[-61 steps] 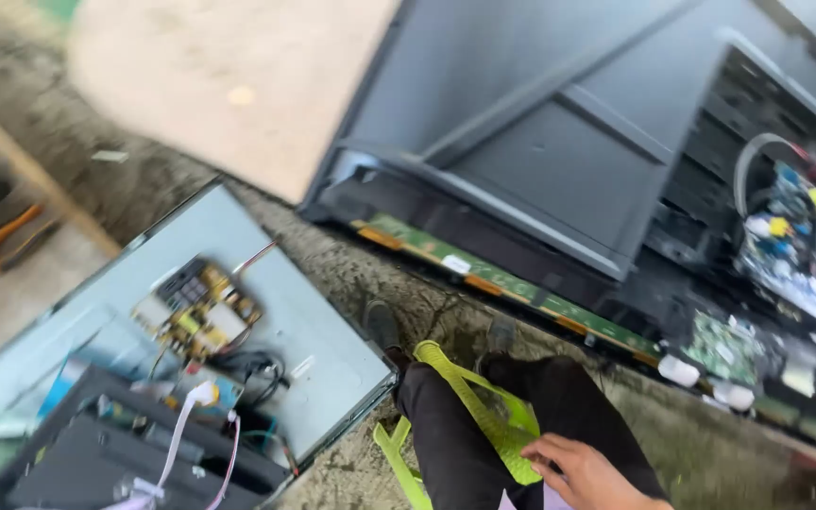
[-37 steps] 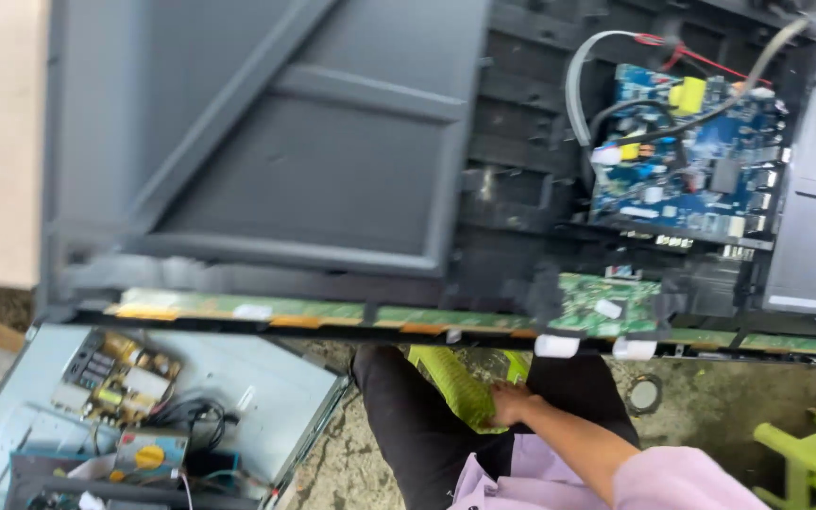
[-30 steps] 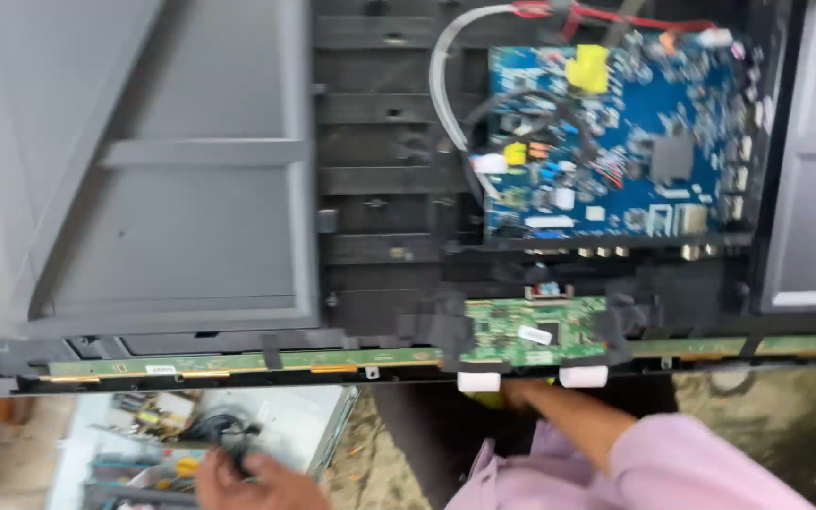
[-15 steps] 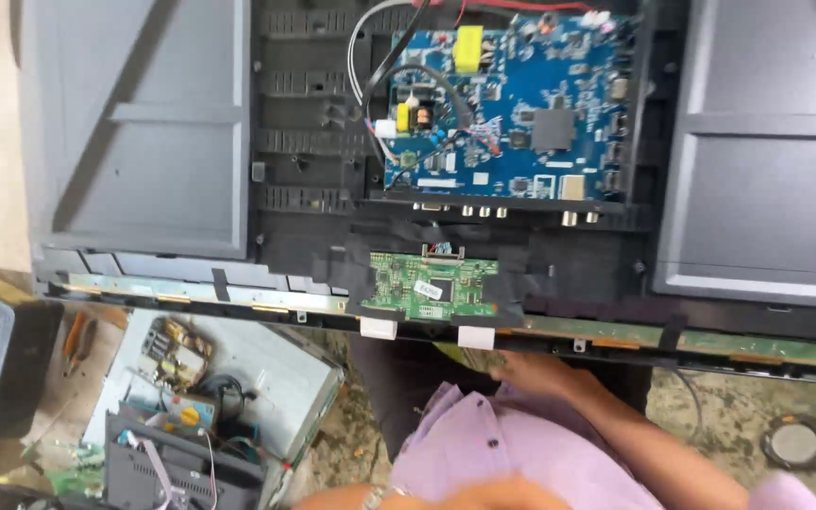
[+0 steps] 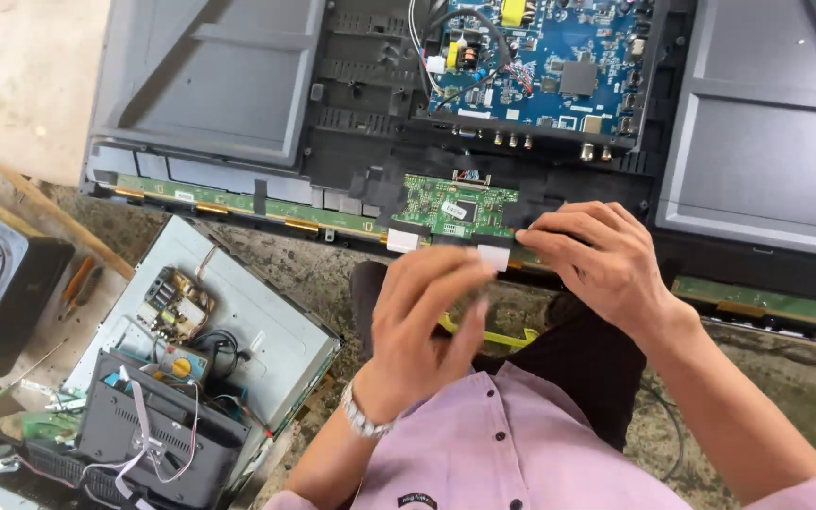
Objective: Disconnecting ribbon cables and removing circuit boards from the back of a television during a repair.
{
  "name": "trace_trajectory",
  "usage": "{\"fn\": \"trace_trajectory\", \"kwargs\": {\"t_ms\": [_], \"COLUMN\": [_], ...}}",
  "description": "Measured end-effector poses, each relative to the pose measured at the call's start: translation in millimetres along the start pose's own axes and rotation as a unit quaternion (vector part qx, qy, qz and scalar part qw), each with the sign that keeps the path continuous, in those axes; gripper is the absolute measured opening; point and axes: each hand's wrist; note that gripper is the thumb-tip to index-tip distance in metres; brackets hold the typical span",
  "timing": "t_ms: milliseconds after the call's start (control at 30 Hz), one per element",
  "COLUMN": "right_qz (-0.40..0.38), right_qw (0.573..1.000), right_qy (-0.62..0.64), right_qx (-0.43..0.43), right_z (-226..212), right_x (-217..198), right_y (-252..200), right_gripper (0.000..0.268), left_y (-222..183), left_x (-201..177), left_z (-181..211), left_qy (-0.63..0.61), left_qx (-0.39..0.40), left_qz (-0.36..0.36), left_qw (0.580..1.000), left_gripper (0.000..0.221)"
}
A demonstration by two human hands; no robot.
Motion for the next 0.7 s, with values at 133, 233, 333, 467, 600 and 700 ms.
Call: {"fn": "trace_trajectory", "kwargs": {"t_ms": [133, 233, 333, 467, 600, 700], "right_qz": [-0.023, -0.114, -0.180, -0.223, -0.203, -0.184], "right_qw": [0.990, 0.969, 0.954, 0.940, 0.953, 0.966], "right_qy": [0.097, 0.163, 0.181, 0.209, 0.177, 0.126], "right_qx": [0.103, 0.147, 0.159, 0.151, 0.142, 0.135], "right_z": [-6.1, -9.6, -9.1, -5.0, -6.7, -8.5], "right_x": [-9.0, -26.3, -37.5, -42.4, -41.7, -49.9], "right_y": [16.8, 38.3, 54.2, 62.2, 53.7, 51.9], "right_gripper": [0.008, 0.002, 0.003, 0.006, 0.020, 0.022], "left_y": [-29.5, -36.2, -34.0, -31.7, -33.4, -27.1], "left_x": [32.4, 42.2, 44.2, 42.5, 40.1, 36.9], "left_z": [-40.4, -55.4, -59.9, -59.5, -62.1, -58.9], "left_qy": [0.111, 0.145, 0.147, 0.150, 0.142, 0.139], "left_qx": [-0.030, -0.033, -0.033, -0.039, -0.035, -0.039], "left_qz": [0.029, 0.027, 0.034, 0.030, 0.021, 0.007], "left_qw": [0.993, 0.989, 0.988, 0.987, 0.989, 0.990], "left_gripper": [0.036, 0.033, 0.030, 0.028, 0.028, 0.027]}}
Point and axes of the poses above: each hand's wrist, its own y-axis towards the middle knuckle, its own x-axis out of the palm, z = x × y
